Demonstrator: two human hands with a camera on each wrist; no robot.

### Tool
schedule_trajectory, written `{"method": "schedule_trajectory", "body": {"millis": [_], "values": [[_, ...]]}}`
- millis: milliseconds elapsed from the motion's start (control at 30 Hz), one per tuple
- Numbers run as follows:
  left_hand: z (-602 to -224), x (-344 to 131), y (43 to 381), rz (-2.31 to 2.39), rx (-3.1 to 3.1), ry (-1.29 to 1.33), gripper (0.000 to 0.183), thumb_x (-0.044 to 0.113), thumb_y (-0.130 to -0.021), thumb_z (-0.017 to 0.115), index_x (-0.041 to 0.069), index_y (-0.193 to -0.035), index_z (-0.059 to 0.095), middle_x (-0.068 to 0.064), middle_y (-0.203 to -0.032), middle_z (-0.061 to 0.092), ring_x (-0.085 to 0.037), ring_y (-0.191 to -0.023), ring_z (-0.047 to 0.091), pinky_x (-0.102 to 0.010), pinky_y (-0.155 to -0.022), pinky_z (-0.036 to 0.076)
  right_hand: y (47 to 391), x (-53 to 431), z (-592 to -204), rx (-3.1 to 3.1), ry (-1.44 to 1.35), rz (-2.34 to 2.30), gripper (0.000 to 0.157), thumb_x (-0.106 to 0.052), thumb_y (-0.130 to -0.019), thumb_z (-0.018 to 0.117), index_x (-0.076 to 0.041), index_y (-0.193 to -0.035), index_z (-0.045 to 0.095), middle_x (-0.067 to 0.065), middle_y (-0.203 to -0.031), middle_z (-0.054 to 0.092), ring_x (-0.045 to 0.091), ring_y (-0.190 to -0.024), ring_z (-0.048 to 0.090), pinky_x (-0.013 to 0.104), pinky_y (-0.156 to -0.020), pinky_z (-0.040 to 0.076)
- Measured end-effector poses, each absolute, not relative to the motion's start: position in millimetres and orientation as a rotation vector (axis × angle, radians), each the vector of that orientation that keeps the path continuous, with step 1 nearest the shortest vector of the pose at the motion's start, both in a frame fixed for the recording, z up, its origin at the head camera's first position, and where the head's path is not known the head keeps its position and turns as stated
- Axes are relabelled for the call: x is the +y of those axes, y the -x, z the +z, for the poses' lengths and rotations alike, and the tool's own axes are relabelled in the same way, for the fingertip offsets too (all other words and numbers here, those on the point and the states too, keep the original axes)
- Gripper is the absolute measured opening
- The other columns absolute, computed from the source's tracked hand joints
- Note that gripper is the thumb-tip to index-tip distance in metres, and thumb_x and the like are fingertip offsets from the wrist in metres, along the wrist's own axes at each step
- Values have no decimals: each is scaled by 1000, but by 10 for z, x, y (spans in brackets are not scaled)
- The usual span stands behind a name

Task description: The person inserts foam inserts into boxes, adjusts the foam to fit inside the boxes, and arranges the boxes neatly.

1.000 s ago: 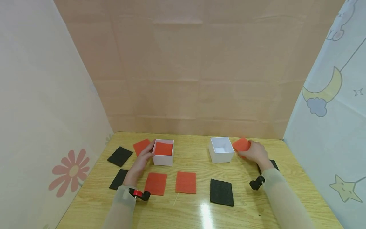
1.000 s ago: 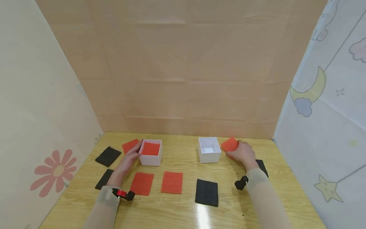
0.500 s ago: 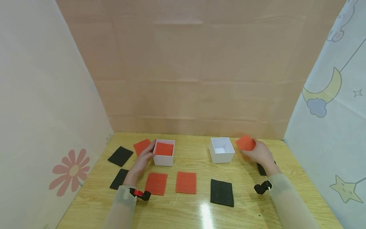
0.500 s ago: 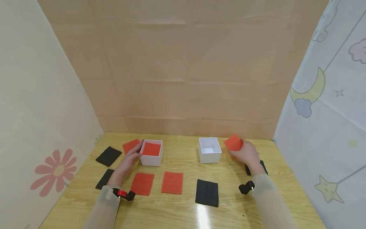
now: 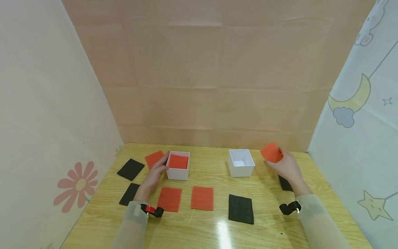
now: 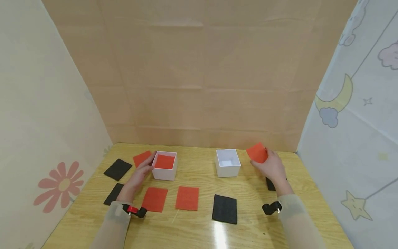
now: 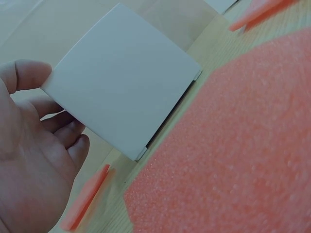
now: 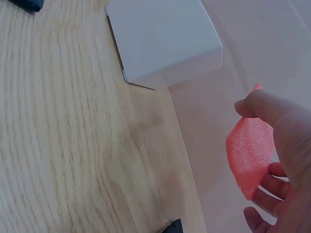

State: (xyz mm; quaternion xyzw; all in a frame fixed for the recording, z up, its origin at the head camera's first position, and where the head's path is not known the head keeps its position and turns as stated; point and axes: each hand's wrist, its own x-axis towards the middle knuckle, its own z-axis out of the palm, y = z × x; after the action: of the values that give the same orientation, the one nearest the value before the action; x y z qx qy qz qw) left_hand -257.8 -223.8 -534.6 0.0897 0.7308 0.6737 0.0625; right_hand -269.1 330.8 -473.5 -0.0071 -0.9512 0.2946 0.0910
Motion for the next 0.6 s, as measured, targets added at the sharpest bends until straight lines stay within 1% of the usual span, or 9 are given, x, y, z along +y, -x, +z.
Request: {"method": "schedule_trajectory", "body": {"millis": [167,367,600], "values": [[-5342,-2242,2577,2045,2206,-274,67,10,-109,46,20,-172,24,0,-179,16,-27,-165,10,-58,-130,10,2631,3224,-4684,-2797,-10,868,100,-50,-94,79,8,-162,33,35,-146,47,51,-122,51,68,-94,50],[-5337,-2245,2583,2033,2212,-270,67,12,-109,46,22,-172,25,0,-179,16,-27,-165,9,-57,-130,10,2568,3135,-4632,-2749,-77,861,95,-46,-93,81,7,-160,37,34,-142,51,51,-122,52,69,-93,49],[-5352,-2251,2594,2024,2219,-264,67,13,-109,46,23,-172,25,1,-179,16,-27,-165,9,-59,-130,9,2486,3069,-4615,-2739,-107,875,95,-47,-93,82,6,-160,39,32,-143,49,51,-124,50,69,-92,50]]}}
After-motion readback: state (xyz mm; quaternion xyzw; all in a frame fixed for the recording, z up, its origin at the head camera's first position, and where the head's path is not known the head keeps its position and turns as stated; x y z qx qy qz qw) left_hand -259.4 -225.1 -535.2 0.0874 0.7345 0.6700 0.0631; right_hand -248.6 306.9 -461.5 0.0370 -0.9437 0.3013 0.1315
